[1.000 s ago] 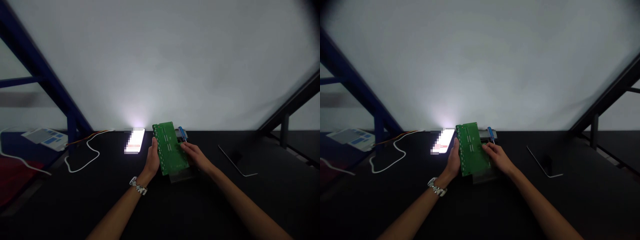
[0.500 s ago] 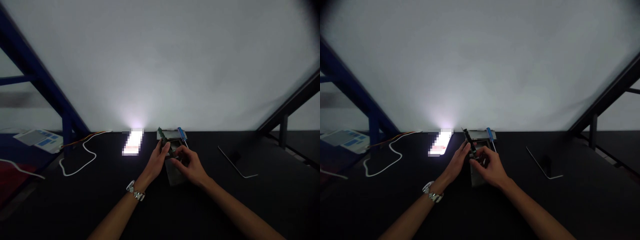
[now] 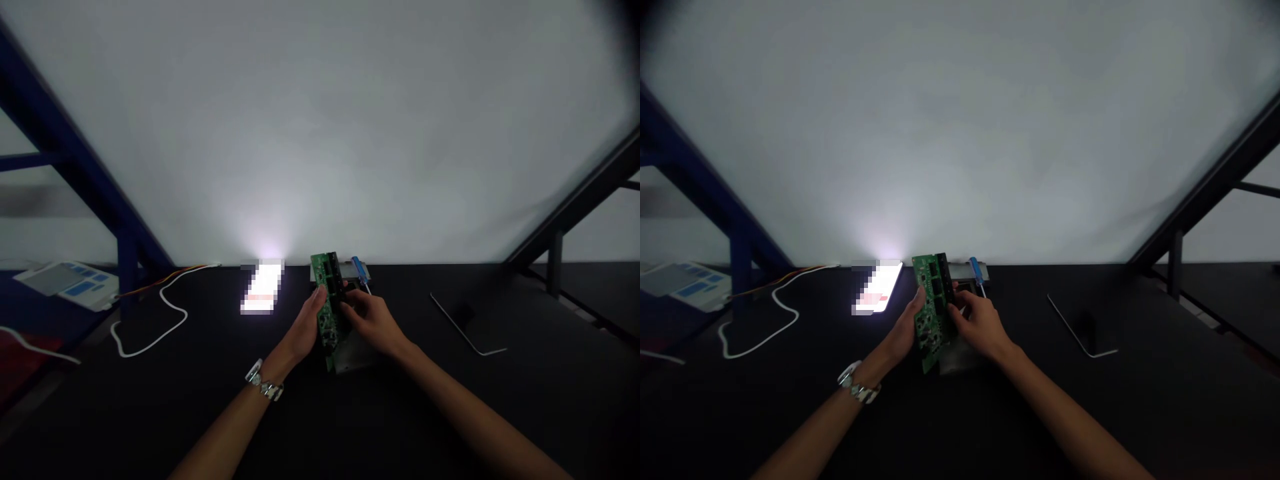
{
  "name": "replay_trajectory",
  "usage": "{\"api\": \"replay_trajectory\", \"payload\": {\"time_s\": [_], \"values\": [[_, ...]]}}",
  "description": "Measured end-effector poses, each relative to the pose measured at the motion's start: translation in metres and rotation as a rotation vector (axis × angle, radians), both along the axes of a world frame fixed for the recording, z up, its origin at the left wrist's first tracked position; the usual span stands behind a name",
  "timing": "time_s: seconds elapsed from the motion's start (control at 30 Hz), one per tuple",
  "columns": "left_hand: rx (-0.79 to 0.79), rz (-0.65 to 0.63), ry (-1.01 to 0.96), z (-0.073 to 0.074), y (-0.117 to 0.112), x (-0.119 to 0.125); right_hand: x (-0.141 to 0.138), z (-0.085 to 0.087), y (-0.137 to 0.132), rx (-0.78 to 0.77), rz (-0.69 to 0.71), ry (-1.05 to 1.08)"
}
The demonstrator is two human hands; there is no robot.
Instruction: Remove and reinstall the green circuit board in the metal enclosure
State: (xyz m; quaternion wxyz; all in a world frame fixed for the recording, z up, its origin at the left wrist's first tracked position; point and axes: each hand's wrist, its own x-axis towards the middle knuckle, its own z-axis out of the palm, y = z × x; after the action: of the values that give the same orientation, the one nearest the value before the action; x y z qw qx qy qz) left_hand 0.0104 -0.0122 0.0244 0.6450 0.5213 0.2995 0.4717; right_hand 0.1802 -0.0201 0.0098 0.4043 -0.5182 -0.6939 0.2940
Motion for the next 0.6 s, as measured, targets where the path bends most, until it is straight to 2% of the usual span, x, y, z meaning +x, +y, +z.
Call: {"api": "replay_trajectory", "payload": {"time_s": [0.07, 0.2, 0.33, 0.4, 0.47, 0.6], "values": [[0.02, -0.008, 0.039, 0.002, 0.0, -0.002, 0.001, 0.0, 0.002, -0.011, 0.022, 0.046], [0.055, -0.109, 0.121, 0.003, 0.003, -0.012, 0.006, 0.002, 0.004, 0.049, -0.055, 0.116], [0.209, -0.213, 0.253, -0.004, 0.011, -0.022, 0.013, 0.009, 0.004, 0.13, -0.064, 0.175], [0.306, -0.191, 0.349, -0.011, 0.016, -0.026, 0.013, 0.014, 0.002, 0.187, -0.009, 0.228], [0.419, -0.109, 0.449, -0.018, 0.019, -0.026, 0.011, 0.018, -0.001, 0.235, 0.051, 0.259], [0.577, 0.004, 0.512, -0.03, 0.022, -0.018, 0.001, 0.02, -0.004, 0.311, 0.032, 0.215]]}}
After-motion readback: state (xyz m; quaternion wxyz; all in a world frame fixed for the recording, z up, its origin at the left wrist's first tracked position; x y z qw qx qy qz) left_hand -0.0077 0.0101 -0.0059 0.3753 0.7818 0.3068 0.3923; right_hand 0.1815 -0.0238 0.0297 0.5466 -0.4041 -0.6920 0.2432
